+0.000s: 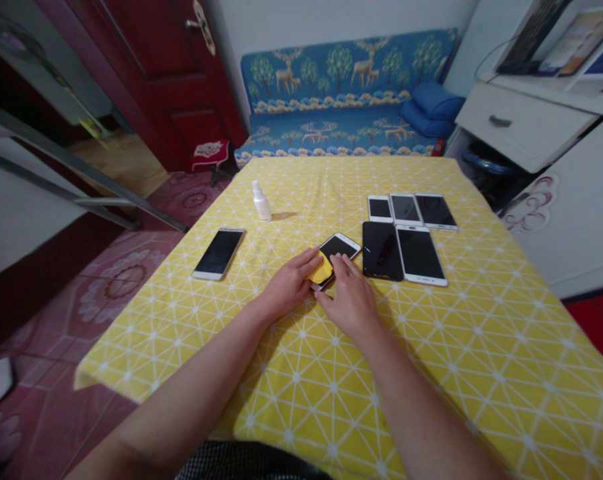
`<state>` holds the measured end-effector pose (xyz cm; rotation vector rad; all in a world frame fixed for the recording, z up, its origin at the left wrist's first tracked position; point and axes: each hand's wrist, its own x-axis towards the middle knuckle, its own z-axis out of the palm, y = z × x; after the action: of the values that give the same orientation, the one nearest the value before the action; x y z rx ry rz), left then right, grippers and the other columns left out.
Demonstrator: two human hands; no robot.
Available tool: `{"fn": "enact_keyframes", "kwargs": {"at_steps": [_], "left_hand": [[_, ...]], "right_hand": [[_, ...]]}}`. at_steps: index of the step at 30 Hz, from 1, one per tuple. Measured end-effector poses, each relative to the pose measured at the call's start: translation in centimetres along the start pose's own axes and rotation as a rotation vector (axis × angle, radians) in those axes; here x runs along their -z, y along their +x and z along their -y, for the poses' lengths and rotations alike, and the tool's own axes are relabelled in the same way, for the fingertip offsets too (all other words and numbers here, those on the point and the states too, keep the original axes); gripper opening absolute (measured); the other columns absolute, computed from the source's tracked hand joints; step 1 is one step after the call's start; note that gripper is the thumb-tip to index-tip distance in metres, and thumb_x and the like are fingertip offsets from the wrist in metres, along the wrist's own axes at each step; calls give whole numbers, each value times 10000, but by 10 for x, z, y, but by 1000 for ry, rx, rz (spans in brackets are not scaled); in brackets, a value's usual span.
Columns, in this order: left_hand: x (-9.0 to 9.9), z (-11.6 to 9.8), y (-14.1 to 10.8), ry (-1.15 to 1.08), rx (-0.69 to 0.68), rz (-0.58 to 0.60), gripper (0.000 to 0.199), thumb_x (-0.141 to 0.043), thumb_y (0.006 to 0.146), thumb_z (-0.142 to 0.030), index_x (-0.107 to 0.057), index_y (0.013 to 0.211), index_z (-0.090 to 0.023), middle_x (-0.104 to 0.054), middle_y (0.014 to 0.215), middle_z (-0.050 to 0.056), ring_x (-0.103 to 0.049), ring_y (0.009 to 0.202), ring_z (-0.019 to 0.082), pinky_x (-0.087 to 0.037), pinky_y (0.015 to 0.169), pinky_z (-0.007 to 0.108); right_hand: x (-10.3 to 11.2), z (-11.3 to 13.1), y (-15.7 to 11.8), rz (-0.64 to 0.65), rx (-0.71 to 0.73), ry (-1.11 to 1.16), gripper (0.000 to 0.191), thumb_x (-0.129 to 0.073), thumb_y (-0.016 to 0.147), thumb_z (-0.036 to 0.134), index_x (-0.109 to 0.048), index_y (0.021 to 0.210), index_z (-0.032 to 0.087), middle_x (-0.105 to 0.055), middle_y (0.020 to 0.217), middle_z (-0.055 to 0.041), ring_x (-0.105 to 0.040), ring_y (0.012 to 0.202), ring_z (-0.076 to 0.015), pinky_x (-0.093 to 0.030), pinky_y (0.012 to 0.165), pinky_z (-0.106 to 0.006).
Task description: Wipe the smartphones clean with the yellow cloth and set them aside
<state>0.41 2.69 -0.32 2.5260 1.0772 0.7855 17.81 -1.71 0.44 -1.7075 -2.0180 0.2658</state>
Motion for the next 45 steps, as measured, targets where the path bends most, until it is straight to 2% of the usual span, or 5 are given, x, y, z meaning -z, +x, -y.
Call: {"fn": "enact_keyframes", "kwargs": {"at_steps": [7, 18, 24, 29, 45], "left_hand": [[2, 0, 0, -12, -2, -2, 568, -465, 813, -16, -577, 1362, -105, -508, 1526, 203, -425, 1474, 301, -390, 1210, 503], [5, -3, 0, -36, 2, -7, 542, -458, 825, -21, -607, 1341, -89, -526, 1507, 212, -448, 1459, 298, -396, 1211, 483], [2, 1, -1, -76, 37, -11, 562, -453, 826, -39, -599, 1362, -121, -523, 1522, 177, -438, 1468, 285, -391, 1214, 499], [0, 4, -2, -107, 39, -26, 573, -448, 823, -39, -604, 1359, -171, -528, 1528, 124, -433, 1473, 267, -391, 1219, 492], [0, 2, -1, -94, 59, -10, 580, -443, 811, -24, -590, 1361, -132, -505, 1538, 176, -428, 1474, 292, -398, 1210, 502]], "right_hand": [[5, 5, -3, -6, 54, -34, 627, -692, 819, 356, -561, 1403, 172, -588, 1465, -193, -524, 1401, -363, -486, 1122, -582], [16, 5, -4, 19, 131, -25, 552, -681, 818, 214, -610, 1364, 176, -683, 1357, -147, -665, 1242, -314, -552, 1060, -485], [11, 13, -11, 15, 109, -32, 588, -761, 802, 342, -616, 1364, 248, -655, 1400, -127, -606, 1317, -343, -546, 1051, -527], [2, 14, -13, 14, 89, -40, 658, -780, 785, 309, -570, 1409, 289, -619, 1449, -98, -560, 1367, -341, -547, 1045, -528], [-4, 16, -12, -26, 76, -18, 674, -776, 788, 285, -549, 1423, 279, -597, 1476, -109, -510, 1418, -332, -515, 1105, -547]]}}
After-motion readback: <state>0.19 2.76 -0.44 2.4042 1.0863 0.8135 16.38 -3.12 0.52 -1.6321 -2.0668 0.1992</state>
